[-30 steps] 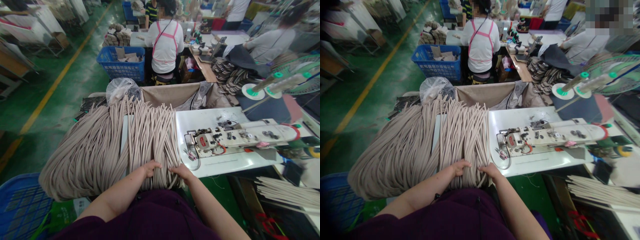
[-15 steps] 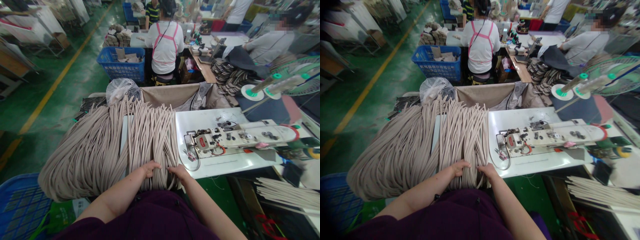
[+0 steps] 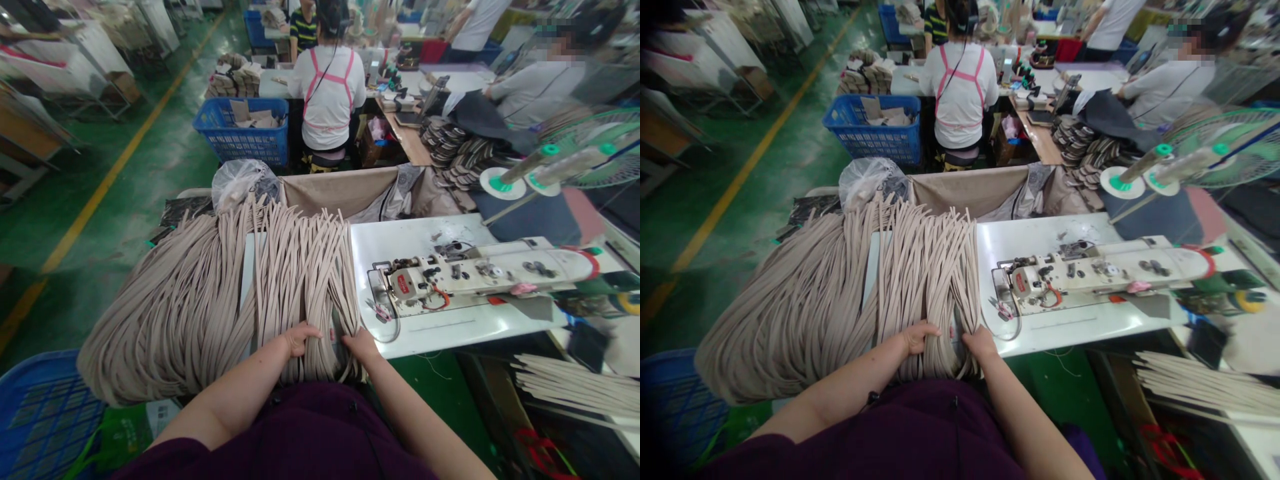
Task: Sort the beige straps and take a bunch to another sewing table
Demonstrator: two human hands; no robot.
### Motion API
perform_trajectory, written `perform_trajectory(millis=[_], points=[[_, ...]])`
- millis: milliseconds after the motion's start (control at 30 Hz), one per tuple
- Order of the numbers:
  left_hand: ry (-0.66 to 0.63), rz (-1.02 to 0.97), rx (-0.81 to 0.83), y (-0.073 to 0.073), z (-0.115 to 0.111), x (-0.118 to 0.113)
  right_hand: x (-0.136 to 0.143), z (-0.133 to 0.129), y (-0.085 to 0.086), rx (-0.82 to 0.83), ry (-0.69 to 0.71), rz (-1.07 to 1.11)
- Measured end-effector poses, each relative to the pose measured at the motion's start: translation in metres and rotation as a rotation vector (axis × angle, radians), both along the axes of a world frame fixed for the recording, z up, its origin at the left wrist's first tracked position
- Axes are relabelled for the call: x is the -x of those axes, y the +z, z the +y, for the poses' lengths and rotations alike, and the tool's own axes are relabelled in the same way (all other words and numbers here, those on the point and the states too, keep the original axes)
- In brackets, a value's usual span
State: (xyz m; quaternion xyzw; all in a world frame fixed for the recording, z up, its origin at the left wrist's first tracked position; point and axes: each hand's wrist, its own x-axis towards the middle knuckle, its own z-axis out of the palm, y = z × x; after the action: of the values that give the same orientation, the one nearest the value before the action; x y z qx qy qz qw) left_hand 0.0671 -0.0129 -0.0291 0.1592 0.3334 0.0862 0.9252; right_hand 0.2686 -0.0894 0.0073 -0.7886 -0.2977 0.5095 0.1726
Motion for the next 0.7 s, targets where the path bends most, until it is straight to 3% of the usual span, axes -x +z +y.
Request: perform_trajectory(millis=[233, 700], points=[[-0.006, -0.006, -0.006, -0.001, 0.0, 0.001, 0.016, -0.004, 0.002, -0.002, 0.171, -0.368], [-0.001, 0.007, 0.013, -0.005, -0.001, 0.001, 0.001, -0.008, 0.013, -0.158, 0.167, -0.449]])
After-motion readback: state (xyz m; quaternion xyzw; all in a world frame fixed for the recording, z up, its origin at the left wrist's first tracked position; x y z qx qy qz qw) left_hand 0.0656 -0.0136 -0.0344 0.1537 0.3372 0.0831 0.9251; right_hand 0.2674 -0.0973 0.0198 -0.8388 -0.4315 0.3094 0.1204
